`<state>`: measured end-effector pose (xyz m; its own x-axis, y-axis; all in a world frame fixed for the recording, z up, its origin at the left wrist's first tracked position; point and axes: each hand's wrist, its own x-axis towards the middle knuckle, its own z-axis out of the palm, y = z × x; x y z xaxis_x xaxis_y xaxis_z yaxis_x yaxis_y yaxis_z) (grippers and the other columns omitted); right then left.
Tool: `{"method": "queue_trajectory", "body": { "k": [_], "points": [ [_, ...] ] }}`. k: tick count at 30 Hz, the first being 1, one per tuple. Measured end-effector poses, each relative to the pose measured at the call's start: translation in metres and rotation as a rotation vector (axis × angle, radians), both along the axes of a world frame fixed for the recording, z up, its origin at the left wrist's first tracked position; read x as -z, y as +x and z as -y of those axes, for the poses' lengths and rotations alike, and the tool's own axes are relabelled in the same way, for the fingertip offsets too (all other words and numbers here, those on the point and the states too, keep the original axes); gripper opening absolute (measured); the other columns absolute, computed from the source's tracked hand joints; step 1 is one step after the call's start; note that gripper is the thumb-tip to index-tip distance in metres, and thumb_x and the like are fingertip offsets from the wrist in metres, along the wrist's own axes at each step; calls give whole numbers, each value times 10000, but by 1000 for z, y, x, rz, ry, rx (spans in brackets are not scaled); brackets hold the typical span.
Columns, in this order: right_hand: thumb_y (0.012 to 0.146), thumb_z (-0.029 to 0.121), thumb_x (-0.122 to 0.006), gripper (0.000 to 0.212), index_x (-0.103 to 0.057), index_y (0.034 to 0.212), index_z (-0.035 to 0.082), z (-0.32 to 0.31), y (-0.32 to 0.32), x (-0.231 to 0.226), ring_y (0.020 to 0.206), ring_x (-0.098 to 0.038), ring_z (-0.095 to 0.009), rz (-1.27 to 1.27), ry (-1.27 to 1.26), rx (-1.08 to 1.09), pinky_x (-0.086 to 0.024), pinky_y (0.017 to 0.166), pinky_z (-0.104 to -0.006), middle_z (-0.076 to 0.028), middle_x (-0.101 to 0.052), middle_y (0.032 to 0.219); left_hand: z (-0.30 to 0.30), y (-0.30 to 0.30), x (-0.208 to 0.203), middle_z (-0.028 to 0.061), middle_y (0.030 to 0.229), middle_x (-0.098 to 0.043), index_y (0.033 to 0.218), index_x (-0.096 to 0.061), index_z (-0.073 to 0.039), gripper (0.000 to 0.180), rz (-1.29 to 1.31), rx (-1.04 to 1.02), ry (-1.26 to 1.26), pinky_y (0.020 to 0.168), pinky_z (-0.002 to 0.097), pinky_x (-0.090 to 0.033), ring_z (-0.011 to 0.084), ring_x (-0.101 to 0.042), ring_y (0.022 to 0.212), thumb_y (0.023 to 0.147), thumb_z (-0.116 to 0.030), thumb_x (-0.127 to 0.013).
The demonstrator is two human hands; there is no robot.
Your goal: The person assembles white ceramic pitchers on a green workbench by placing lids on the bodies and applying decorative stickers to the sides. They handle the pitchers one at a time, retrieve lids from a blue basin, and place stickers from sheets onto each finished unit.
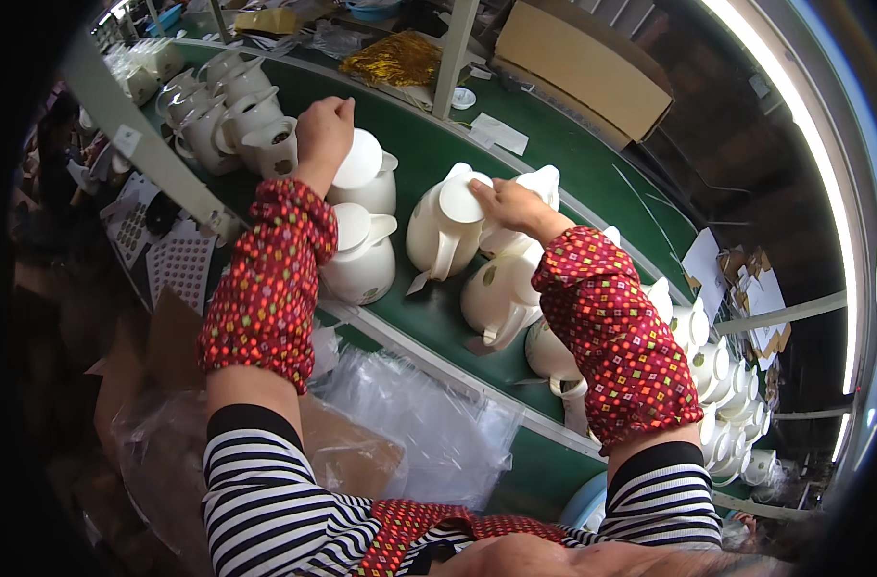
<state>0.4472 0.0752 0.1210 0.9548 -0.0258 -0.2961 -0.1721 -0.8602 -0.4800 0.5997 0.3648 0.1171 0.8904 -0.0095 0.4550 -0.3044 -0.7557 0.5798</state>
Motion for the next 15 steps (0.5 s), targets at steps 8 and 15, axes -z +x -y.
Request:
{"method": "queue_trajectory", "body": {
  "k": [8,15],
  "points": [
    [945,794,-502,964,-635,1280,-100,36,16,-18,1172,-684,-436,5,-95,64,-517,1026,-456,-313,-713,1190,29,68,53,183,1126,-761,1067,-790,-64,342,-251,-121,289,952,502,-564,415,-706,1093,1014,-371,-649],
    [965,770,-490,914,-756,1146,-85,109,34,-16,1177,-662,-381,68,243,602,-451,1096,-456,-266,-709,1249,33,46,40,161,1184,-721,1142,-774,-115,357,17,-144,429,975,518,-533,406,-654,1145,1004,-421,-651]
  ]
}}
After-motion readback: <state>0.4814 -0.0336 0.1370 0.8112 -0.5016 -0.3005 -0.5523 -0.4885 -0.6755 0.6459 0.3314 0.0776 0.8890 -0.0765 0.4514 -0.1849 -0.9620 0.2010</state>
